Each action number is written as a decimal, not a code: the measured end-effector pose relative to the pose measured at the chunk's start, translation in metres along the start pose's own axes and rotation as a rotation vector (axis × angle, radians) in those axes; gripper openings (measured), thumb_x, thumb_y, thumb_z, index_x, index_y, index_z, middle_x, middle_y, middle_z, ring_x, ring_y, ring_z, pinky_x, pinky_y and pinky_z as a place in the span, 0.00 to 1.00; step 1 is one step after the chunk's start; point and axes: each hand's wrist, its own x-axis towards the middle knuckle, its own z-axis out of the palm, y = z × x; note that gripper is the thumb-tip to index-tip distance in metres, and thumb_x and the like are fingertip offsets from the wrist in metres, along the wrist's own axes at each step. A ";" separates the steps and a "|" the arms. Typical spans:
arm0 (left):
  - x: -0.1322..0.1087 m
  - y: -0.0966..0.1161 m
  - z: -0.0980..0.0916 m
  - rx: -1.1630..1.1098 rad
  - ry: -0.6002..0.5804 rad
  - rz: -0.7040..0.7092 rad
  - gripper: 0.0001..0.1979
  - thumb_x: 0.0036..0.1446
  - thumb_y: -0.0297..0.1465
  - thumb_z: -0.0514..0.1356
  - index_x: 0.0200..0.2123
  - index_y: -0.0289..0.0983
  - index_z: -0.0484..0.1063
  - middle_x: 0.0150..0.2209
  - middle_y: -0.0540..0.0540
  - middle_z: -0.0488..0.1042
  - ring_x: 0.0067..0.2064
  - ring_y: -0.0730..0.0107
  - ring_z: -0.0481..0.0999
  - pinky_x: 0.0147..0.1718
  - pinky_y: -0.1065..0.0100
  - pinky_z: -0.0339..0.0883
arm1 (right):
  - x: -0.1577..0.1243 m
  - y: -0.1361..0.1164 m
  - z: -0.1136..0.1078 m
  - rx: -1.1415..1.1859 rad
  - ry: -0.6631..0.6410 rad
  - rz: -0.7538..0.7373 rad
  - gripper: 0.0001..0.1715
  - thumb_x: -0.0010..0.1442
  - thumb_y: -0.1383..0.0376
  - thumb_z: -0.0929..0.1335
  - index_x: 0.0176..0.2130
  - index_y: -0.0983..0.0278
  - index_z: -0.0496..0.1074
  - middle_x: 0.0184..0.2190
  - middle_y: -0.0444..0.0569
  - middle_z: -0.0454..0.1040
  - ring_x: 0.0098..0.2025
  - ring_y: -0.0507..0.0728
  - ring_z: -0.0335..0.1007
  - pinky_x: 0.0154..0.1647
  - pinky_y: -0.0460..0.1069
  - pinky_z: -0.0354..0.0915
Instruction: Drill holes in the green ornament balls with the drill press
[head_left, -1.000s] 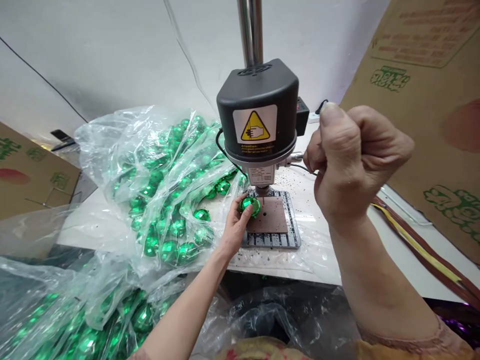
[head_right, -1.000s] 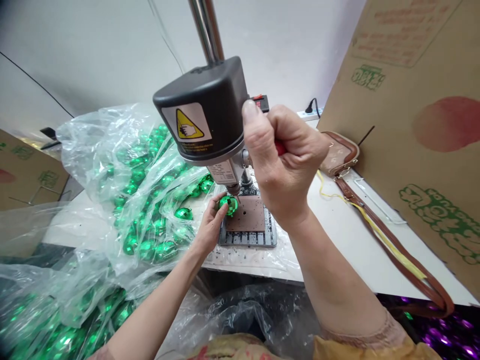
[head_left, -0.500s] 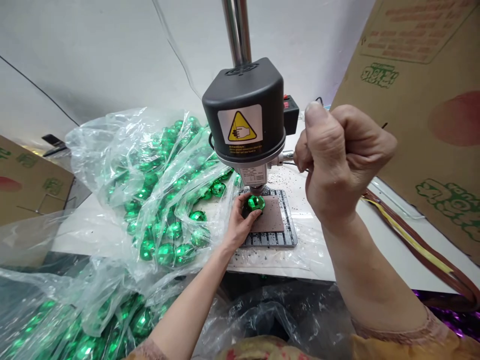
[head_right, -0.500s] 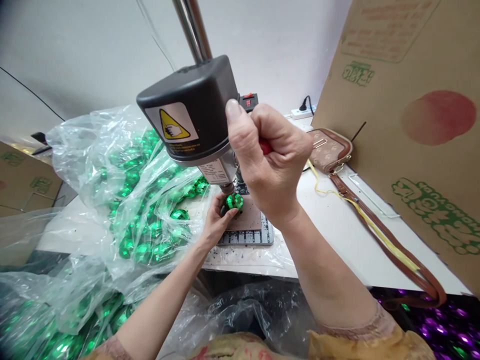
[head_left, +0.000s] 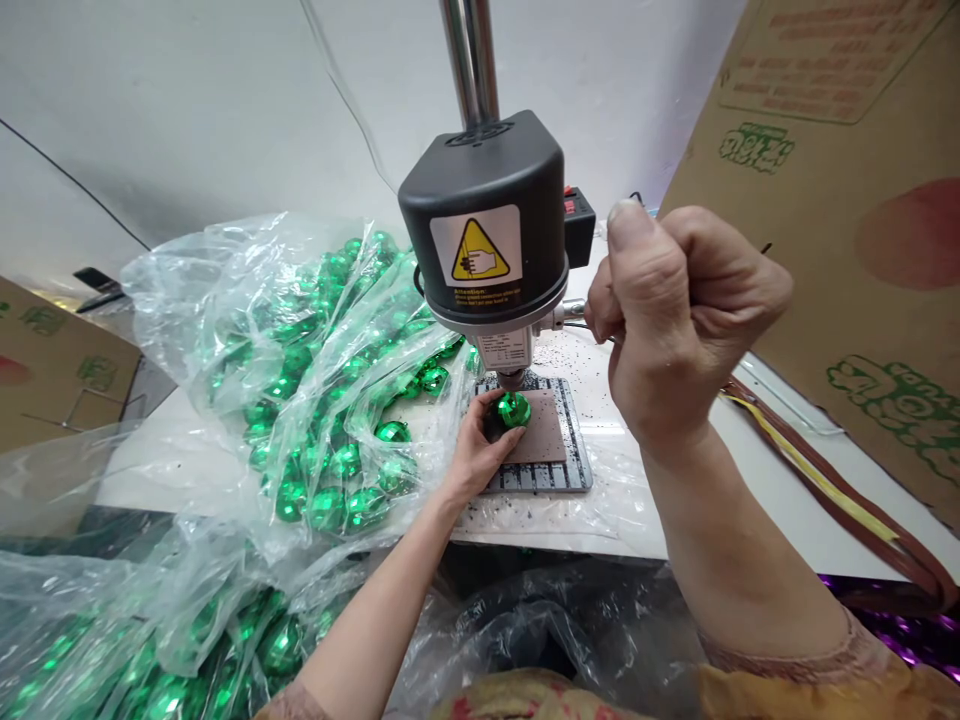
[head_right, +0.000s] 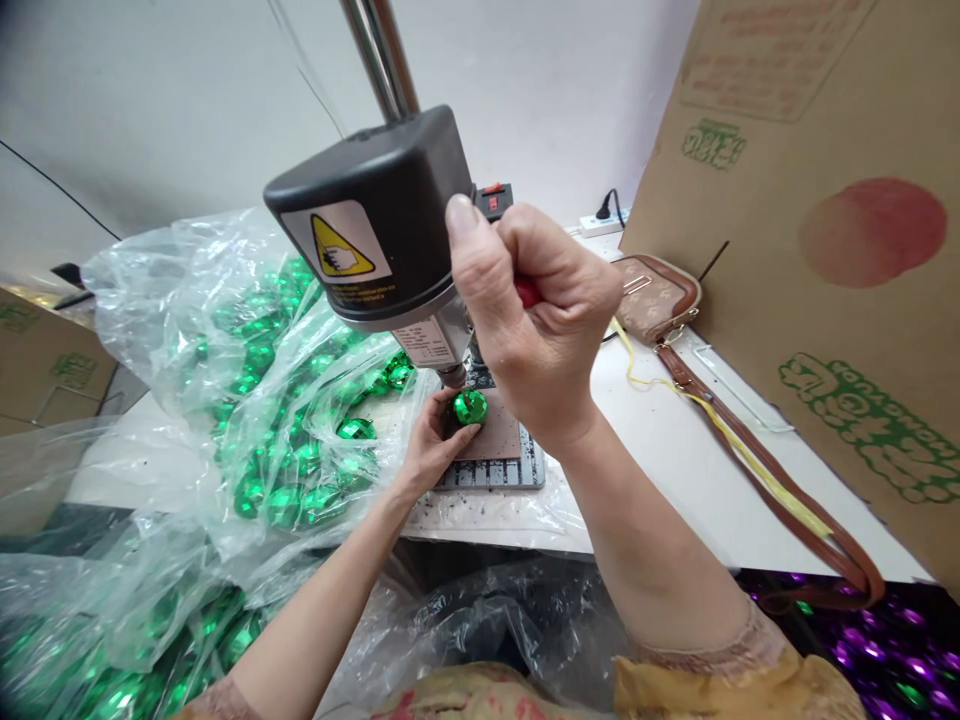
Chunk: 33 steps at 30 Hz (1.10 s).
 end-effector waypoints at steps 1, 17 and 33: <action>-0.001 0.002 0.001 0.022 -0.002 0.005 0.28 0.56 0.38 0.70 0.56 0.40 0.65 0.52 0.42 0.74 0.56 0.57 0.74 0.58 0.55 0.67 | 0.000 0.000 0.000 0.004 -0.004 -0.009 0.28 0.64 0.69 0.68 0.19 0.60 0.52 0.14 0.39 0.56 0.16 0.48 0.50 0.20 0.51 0.49; -0.007 0.011 0.007 0.089 -0.008 -0.006 0.26 0.56 0.36 0.70 0.55 0.40 0.67 0.53 0.43 0.73 0.54 0.59 0.74 0.55 0.58 0.67 | 0.006 -0.003 0.002 -0.058 -0.039 -0.005 0.27 0.66 0.67 0.66 0.19 0.60 0.54 0.15 0.38 0.53 0.17 0.45 0.49 0.20 0.48 0.49; -0.007 0.005 0.007 0.030 -0.024 0.003 0.26 0.56 0.36 0.70 0.55 0.40 0.66 0.54 0.41 0.73 0.57 0.55 0.73 0.59 0.53 0.65 | -0.030 0.012 -0.004 0.020 0.079 -0.088 0.30 0.65 0.68 0.66 0.18 0.63 0.47 0.14 0.38 0.49 0.17 0.45 0.47 0.22 0.50 0.43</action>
